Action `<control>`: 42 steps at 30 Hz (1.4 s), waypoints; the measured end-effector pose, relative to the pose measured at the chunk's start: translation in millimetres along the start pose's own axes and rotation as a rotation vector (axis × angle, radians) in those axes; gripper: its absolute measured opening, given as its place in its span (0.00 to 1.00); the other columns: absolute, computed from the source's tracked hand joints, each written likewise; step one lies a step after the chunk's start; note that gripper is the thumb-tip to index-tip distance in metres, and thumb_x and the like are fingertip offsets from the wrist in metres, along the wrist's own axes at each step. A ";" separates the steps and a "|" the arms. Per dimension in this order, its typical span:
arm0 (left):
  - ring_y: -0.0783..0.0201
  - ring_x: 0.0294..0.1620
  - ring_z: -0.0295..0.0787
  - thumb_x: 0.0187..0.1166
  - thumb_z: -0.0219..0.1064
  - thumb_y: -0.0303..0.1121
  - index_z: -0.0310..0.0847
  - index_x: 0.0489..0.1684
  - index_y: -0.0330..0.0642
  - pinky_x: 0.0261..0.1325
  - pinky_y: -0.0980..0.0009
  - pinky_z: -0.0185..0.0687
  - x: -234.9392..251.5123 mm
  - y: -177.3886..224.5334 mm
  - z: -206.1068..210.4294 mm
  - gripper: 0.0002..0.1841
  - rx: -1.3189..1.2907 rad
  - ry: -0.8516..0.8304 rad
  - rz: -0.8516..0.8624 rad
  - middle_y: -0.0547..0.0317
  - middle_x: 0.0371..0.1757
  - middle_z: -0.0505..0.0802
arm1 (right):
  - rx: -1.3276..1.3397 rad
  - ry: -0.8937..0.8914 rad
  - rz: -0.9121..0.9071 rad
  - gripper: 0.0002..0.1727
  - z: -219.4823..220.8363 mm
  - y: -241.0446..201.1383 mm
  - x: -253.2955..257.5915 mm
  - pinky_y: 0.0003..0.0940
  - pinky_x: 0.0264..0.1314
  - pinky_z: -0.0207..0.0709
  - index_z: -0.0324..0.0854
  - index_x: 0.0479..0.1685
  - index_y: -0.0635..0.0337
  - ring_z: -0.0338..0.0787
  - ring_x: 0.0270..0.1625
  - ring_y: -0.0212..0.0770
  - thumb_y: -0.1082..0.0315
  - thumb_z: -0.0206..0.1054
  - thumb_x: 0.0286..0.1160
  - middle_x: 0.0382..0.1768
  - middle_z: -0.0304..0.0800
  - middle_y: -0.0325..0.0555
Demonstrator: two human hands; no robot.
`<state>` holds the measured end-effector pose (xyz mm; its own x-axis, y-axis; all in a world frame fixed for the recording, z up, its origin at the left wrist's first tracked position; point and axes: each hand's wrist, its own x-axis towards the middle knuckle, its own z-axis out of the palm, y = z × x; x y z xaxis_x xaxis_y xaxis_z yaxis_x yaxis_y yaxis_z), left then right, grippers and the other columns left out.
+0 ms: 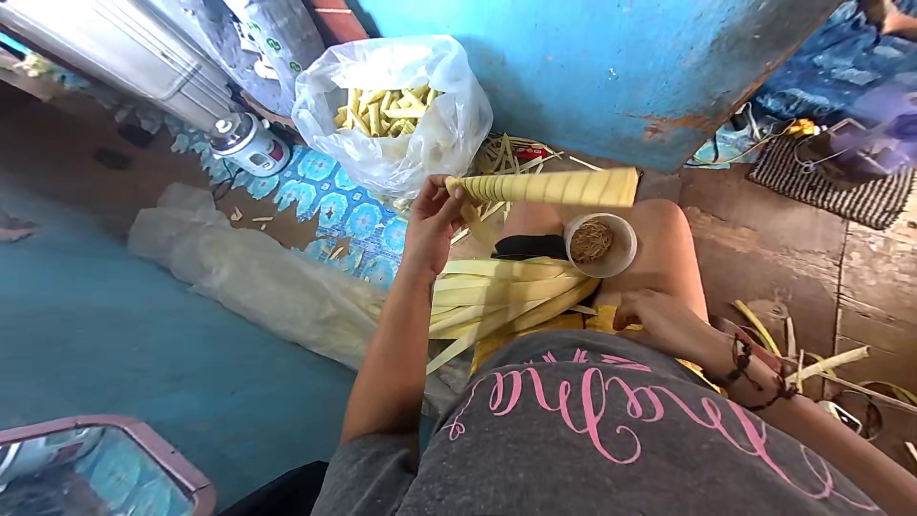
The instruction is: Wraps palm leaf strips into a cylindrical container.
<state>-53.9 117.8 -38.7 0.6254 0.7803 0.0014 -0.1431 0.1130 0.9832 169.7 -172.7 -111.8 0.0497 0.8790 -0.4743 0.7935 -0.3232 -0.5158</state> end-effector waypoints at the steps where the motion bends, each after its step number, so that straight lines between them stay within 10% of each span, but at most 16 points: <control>1: 0.66 0.49 0.93 0.88 0.56 0.25 0.73 0.56 0.46 0.58 0.65 0.89 -0.5 -1.7 2.2 0.07 -0.017 0.034 0.000 0.63 0.48 0.92 | 0.075 0.043 -0.006 0.13 -2.3 4.1 -3.7 0.64 0.64 0.77 0.93 0.47 0.61 0.88 0.57 0.61 0.60 0.73 0.76 0.50 0.91 0.59; 8: 0.62 0.58 0.91 0.90 0.56 0.29 0.75 0.62 0.41 0.63 0.63 0.87 -3.2 -15.0 -4.3 0.10 -0.037 0.218 -0.065 0.57 0.54 0.91 | 0.329 0.606 0.317 0.17 -11.3 87.9 -67.4 0.63 0.59 0.81 0.88 0.58 0.63 0.91 0.53 0.59 0.59 0.68 0.83 0.51 0.91 0.62; 14: 0.69 0.57 0.87 0.84 0.57 0.24 0.74 0.66 0.52 0.63 0.66 0.83 -11.7 -21.2 -2.5 0.17 0.112 0.068 -0.061 0.69 0.54 0.89 | 0.487 0.470 0.972 0.22 99.2 208.6 -148.3 0.76 0.72 0.66 0.85 0.65 0.68 0.83 0.68 0.72 0.57 0.64 0.86 0.61 0.86 0.74; 19: 0.77 0.47 0.87 0.82 0.58 0.22 0.74 0.64 0.58 0.54 0.76 0.84 -18.1 -24.1 10.0 0.19 0.131 -0.044 -0.066 0.76 0.54 0.90 | 0.793 0.446 1.255 0.27 198.4 217.6 -196.0 0.69 0.71 0.72 0.77 0.73 0.69 0.84 0.68 0.71 0.54 0.60 0.89 0.67 0.82 0.75; 27: 0.73 0.53 0.89 0.77 0.60 0.19 0.76 0.60 0.49 0.59 0.70 0.86 -18.3 -20.8 51.6 0.17 0.186 -0.126 -0.054 0.71 0.51 0.91 | 0.669 0.533 1.373 0.37 225.5 230.8 -158.1 0.63 0.85 0.61 0.58 0.84 0.79 0.71 0.82 0.71 0.56 0.60 0.88 0.77 0.70 0.81; 33: 0.72 0.51 0.89 0.76 0.65 0.18 0.80 0.61 0.48 0.56 0.70 0.87 -33.0 -4.9 68.0 0.18 0.199 -0.173 -0.062 0.67 0.53 0.91 | 0.707 0.404 1.421 0.35 216.1 239.1 -141.8 0.63 0.81 0.66 0.70 0.73 0.81 0.76 0.78 0.69 0.60 0.73 0.76 0.72 0.76 0.79; 39: 0.72 0.50 0.89 0.75 0.66 0.18 0.81 0.61 0.49 0.52 0.71 0.88 -36.4 -2.5 73.0 0.19 0.168 -0.161 -0.092 0.67 0.56 0.91 | 0.943 0.563 1.241 0.32 196.2 234.9 -145.2 0.66 0.65 0.77 0.68 0.76 0.76 0.84 0.63 0.67 0.70 0.72 0.74 0.65 0.81 0.76; 42: 0.71 0.49 0.89 0.75 0.67 0.18 0.81 0.63 0.48 0.50 0.71 0.88 -37.0 -2.7 73.7 0.20 0.149 -0.164 -0.099 0.64 0.58 0.90 | 1.172 0.874 0.844 0.25 155.8 210.2 -137.4 0.40 0.42 0.85 0.65 0.77 0.63 0.87 0.39 0.38 0.66 0.56 0.82 0.45 0.84 0.49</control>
<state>-20.1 43.3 -27.9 0.7490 0.6579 -0.0792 0.0328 0.0825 0.9961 235.2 -416.0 -266.1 0.8100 0.1242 -0.5731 -0.4540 -0.4858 -0.7470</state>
